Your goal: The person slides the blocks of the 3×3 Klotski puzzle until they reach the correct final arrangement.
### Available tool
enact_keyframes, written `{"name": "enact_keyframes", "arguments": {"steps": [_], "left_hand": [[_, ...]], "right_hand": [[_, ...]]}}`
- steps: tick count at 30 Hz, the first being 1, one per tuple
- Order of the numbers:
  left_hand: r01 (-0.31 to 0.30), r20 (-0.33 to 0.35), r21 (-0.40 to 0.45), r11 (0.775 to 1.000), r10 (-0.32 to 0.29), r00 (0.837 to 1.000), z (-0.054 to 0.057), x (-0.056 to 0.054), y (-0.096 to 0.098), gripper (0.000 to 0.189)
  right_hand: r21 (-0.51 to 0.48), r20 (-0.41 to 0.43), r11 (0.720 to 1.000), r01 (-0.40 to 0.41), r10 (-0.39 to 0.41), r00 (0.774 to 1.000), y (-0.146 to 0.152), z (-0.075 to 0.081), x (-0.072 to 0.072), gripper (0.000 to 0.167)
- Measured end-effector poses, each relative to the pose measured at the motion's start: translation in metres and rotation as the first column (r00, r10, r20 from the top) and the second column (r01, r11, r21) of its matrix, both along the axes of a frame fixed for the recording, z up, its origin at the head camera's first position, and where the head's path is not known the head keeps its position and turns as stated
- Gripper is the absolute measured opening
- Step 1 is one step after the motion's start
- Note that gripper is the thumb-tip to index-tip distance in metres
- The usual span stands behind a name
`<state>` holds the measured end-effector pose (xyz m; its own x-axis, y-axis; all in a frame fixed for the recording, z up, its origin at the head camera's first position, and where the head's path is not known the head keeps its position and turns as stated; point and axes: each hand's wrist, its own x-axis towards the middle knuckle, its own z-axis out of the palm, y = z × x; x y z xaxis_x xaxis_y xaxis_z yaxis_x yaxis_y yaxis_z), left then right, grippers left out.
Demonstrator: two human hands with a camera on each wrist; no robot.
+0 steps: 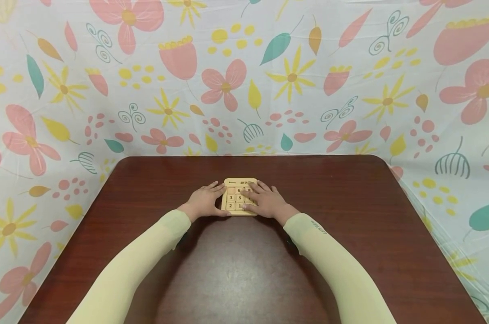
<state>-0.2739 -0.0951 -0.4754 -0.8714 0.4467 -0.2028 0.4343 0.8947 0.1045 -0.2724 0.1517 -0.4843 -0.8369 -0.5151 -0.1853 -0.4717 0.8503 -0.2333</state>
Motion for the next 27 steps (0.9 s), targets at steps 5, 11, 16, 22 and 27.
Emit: {"name": "enact_keyframes", "arguments": {"steps": [5, 11, 16, 22, 27], "left_hand": [[0.013, 0.002, 0.007, 1.0, -0.013, 1.0, 0.0002, 0.0001, 0.0003, 0.1], [-0.01, 0.015, 0.013, 1.0, 0.01, 1.0, -0.0007, -0.0007, 0.0003, 0.1], [0.004, 0.01, 0.012, 1.0, -0.004, 1.0, 0.0007, -0.0008, 0.0005, 0.1], [-0.001, 0.012, 0.007, 1.0, 0.001, 1.0, 0.0032, 0.0002, -0.0001, 0.099], [0.01, 0.012, 0.003, 1.0, -0.01, 1.0, 0.0038, 0.0002, 0.0, 0.099]], "right_hand": [[-0.005, 0.0, 1.0, -0.005, 0.005, 1.0, -0.0018, 0.0018, -0.0006, 0.062], [-0.031, 0.007, 0.999, -0.012, 0.012, 1.0, -0.004, 0.0019, -0.0019, 0.061], [-0.021, 0.003, 1.0, -0.01, 0.01, 1.0, -0.0055, 0.0024, -0.0017, 0.061], [-0.035, -0.004, 0.999, -0.024, 0.024, 1.0, -0.0092, 0.0041, -0.0016, 0.06], [-0.035, -0.003, 0.999, -0.022, 0.022, 1.0, -0.0097, 0.0028, -0.0018, 0.06]]}}
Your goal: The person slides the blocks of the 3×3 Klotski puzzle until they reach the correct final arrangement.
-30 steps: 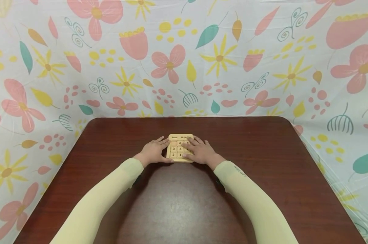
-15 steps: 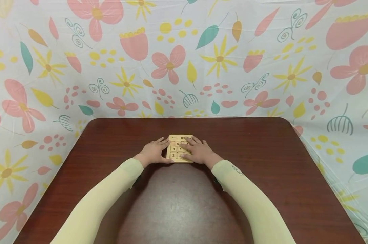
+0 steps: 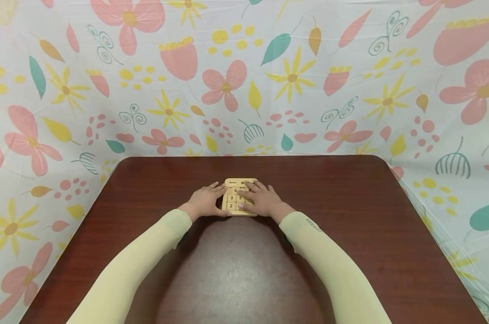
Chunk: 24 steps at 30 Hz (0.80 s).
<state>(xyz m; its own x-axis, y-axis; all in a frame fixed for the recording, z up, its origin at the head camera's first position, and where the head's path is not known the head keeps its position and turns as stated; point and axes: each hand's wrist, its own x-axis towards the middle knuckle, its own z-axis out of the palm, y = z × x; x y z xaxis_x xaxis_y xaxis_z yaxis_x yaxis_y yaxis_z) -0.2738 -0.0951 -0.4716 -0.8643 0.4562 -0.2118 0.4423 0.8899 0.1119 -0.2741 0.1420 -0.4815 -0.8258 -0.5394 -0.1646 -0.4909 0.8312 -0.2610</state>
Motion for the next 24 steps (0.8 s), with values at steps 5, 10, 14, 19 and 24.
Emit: {"name": "enact_keyframes", "arguments": {"steps": [5, 10, 14, 19, 24], "left_hand": [[-0.003, 0.005, 0.003, 1.0, 0.003, 1.0, 0.0001, -0.0006, -0.0003, 0.099], [-0.01, 0.004, -0.001, 1.0, 0.01, 1.0, -0.0021, -0.0015, -0.0011, 0.099], [-0.007, 0.003, -0.003, 1.0, 0.007, 1.0, -0.0021, -0.0016, -0.0007, 0.1], [-0.01, 0.011, -0.01, 1.0, 0.011, 1.0, 0.0004, -0.001, 0.0006, 0.1], [-0.018, 0.009, -0.014, 1.0, 0.018, 1.0, 0.0013, 0.0001, 0.0019, 0.1]], "right_hand": [[-0.004, 0.001, 1.0, 0.001, -0.001, 1.0, -0.0005, -0.0012, -0.0016, 0.06], [-0.012, 0.006, 1.0, -0.002, 0.002, 1.0, -0.0021, -0.0032, -0.0027, 0.06], [-0.018, 0.018, 1.0, 0.004, -0.004, 1.0, -0.0026, -0.004, -0.0025, 0.06], [-0.018, 0.019, 1.0, 0.002, -0.002, 1.0, -0.0045, -0.0019, -0.0016, 0.06], [-0.022, 0.021, 1.0, 0.0, 0.0, 1.0, -0.0073, 0.0007, -0.0014, 0.06]]}}
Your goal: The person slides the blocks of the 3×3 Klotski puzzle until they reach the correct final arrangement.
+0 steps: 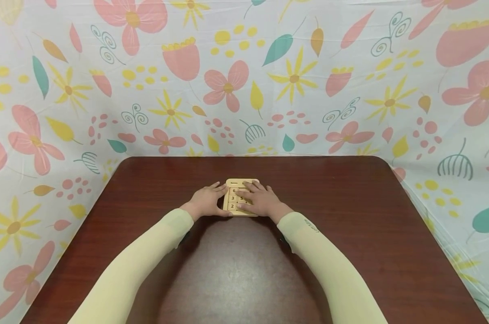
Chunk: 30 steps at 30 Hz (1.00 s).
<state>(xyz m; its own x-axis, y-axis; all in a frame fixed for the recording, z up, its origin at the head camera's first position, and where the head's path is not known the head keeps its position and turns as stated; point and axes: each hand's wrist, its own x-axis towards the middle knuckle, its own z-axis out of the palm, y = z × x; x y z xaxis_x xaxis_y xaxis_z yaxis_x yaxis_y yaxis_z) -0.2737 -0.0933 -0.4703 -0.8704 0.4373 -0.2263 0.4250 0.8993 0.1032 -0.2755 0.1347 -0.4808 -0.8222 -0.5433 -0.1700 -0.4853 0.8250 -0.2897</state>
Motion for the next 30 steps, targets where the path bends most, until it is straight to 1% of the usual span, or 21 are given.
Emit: {"name": "enact_keyframes", "arguments": {"steps": [5, 13, 20, 23, 30], "left_hand": [[-0.006, 0.01, 0.001, 1.0, 0.006, 1.0, 0.002, 0.0, 0.001, 0.1], [-0.014, 0.017, -0.038, 0.999, 0.015, 1.0, 0.006, -0.001, 0.004, 0.101], [0.003, -0.008, -0.051, 0.999, -0.003, 1.0, 0.005, -0.002, 0.007, 0.099], [0.001, -0.011, -0.058, 0.998, -0.002, 1.0, 0.004, -0.002, 0.008, 0.099], [-0.015, -0.014, -0.05, 0.999, 0.014, 1.0, 0.002, -0.003, 0.004, 0.099]], "right_hand": [[-0.008, 0.008, 1.0, -0.001, 0.001, 1.0, -0.001, 0.001, -0.001, 0.06], [-0.005, -0.01, 1.0, -0.026, 0.026, 1.0, -0.001, -0.002, -0.005, 0.06], [-0.045, -0.073, 0.997, -0.058, 0.054, 0.996, 0.003, 0.0, -0.002, 0.059], [-0.05, -0.093, 0.997, -0.053, 0.048, 0.994, 0.008, 0.001, 0.0, 0.06], [-0.045, -0.11, 0.999, -0.021, 0.016, 0.994, 0.023, 0.0, 0.004, 0.064]]}}
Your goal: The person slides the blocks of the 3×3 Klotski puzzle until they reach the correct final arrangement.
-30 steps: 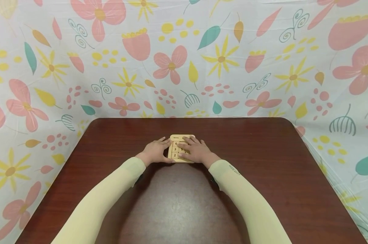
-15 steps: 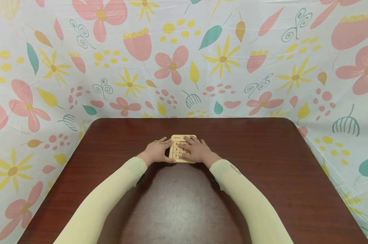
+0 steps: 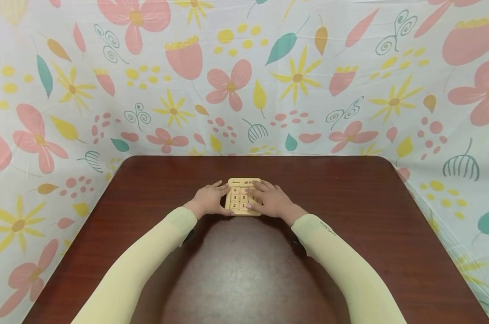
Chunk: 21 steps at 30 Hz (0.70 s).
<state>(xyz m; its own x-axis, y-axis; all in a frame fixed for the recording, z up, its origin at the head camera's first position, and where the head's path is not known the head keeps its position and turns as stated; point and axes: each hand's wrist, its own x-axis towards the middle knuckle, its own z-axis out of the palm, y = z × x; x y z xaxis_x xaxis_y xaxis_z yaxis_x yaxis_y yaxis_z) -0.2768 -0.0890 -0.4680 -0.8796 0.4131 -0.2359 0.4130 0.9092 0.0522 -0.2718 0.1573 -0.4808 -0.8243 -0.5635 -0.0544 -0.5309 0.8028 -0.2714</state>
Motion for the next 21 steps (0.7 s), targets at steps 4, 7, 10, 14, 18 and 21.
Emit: {"name": "enact_keyframes", "arguments": {"steps": [4, 7, 10, 14, 18, 21], "left_hand": [[-0.001, 0.001, -0.002, 1.0, 0.001, 1.0, 0.001, 0.0, -0.001, 0.099], [-0.003, 0.002, -0.005, 1.0, 0.003, 1.0, 0.002, 0.001, -0.002, 0.099], [-0.004, 0.01, 0.002, 1.0, 0.004, 1.0, 0.002, 0.002, -0.003, 0.099], [-0.003, 0.024, 0.019, 1.0, 0.002, 1.0, 0.002, 0.002, -0.002, 0.098], [0.0, 0.023, 0.024, 1.0, 0.0, 1.0, 0.003, 0.002, -0.001, 0.098], [0.001, 0.02, 0.028, 1.0, -0.002, 1.0, 0.003, 0.003, -0.001, 0.098]], "right_hand": [[0.009, -0.001, 1.0, 0.017, -0.017, 1.0, 0.008, 0.0, 0.001, 0.062], [0.003, 0.009, 1.0, 0.027, -0.027, 1.0, 0.013, 0.0, 0.001, 0.062], [0.009, 0.018, 0.999, 0.042, -0.042, 0.999, 0.017, 0.001, 0.001, 0.062], [0.024, 0.029, 0.998, 0.06, -0.061, 0.998, 0.023, 0.001, 0.003, 0.063], [0.031, 0.024, 0.998, 0.061, -0.062, 0.998, 0.026, -0.001, 0.004, 0.063], [0.037, 0.015, 0.997, 0.061, -0.062, 0.998, 0.027, -0.002, 0.004, 0.062]]}}
